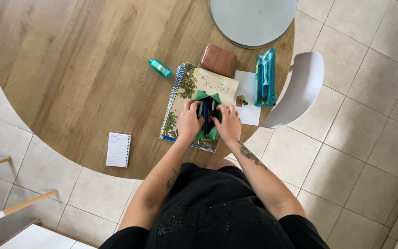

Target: The person checks a phone, prepares a mate drink by pouring water from a thermos, and then organizes pens and pencils into a pencil case at a table.

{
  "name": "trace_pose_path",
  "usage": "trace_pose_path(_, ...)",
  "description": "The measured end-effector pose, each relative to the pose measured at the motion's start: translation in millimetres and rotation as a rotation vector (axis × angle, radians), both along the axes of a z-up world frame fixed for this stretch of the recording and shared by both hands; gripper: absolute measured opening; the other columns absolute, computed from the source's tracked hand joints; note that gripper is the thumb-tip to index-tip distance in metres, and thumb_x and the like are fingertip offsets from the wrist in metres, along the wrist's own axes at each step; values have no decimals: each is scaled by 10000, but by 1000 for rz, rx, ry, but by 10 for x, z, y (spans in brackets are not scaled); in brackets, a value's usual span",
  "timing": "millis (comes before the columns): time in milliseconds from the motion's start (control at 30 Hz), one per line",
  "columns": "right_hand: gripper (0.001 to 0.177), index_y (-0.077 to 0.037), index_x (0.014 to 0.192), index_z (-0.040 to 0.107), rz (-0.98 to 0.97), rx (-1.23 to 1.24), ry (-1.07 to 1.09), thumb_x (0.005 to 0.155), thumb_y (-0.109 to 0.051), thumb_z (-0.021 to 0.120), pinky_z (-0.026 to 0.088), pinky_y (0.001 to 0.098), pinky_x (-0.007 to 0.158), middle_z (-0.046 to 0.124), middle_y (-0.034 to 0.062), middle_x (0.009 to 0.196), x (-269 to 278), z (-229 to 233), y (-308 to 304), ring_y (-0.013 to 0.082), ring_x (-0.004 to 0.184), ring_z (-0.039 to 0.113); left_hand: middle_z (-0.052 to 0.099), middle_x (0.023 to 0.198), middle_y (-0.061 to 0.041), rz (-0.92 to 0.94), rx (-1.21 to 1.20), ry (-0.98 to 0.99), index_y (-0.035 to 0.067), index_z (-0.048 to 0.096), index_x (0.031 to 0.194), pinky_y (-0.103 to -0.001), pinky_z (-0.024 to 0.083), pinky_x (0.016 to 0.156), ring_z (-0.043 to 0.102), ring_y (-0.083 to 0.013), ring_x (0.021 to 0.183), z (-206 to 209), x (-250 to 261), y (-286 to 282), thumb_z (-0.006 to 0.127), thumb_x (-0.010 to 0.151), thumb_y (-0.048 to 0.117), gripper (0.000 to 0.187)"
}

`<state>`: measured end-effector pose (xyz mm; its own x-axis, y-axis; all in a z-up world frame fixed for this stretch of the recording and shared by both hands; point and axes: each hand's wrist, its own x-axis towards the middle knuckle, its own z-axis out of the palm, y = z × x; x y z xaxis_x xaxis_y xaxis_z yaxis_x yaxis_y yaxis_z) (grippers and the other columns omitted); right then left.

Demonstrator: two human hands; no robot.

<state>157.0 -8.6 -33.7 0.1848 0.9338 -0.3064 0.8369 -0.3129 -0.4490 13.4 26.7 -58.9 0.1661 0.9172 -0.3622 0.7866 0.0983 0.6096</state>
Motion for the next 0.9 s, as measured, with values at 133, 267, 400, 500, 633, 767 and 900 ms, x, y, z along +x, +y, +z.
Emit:
trace_pose_path(133,302,-346,1206,542,325,198,-209,946,-220,452,385,450,920,334,44,1359,11,-141,-52,296,1266,336,391,1272,-5,-3,14,-16,217,501,1190,-514,549,789,611,-402,949,4,-21,7,618,761,179,446)
trace_pose_path(267,178,-254,1007,620,219,223,-172,878,-201,510,358,439,923,367,10,1350,-38,-231,-28,261,1250,327,423,1257,29,-46,94,93,219,611,978,-463,548,784,635,-383,906,-68,-30,-8,650,767,266,219)
trace_pose_path(400,205,-182,937,627,67,187,-166,849,-363,593,359,433,898,406,8,1314,-141,-319,118,250,1223,365,442,1254,26,-59,128,121,217,685,859,-439,554,760,645,-378,889,-119,5,-59,637,761,238,110)
trace_pose_path(500,241,-166,908,619,-120,7,-64,802,-380,645,343,452,939,361,-3,1335,-238,-310,278,250,1246,326,417,1303,40,-68,91,100,228,709,858,-445,551,801,620,-389,957,-96,13,-89,622,744,174,153)
trace_pose_path(633,209,-197,817,610,-195,-56,-72,741,-389,646,336,452,935,357,-34,1314,-197,-498,377,234,1248,314,416,1303,77,-87,76,110,261,708,861,-444,545,807,615,-372,977,-139,-8,-67,608,752,201,160)
trace_pose_path(767,207,-252,756,639,-229,-102,-23,696,-450,636,287,465,970,390,-67,1312,-117,-462,374,211,1273,303,432,1281,47,-41,98,53,275,622,1083,-429,546,800,627,-341,969,-128,-25,-74,621,768,189,327)
trace_pose_path(900,182,-259,731,647,-233,-132,-1,716,-440,633,283,466,961,417,-61,1306,7,-420,320,226,1270,313,439,1289,2,-11,97,-30,300,524,1267,-441,556,788,631,-344,957,-43,-42,-85,545,829,145,465)
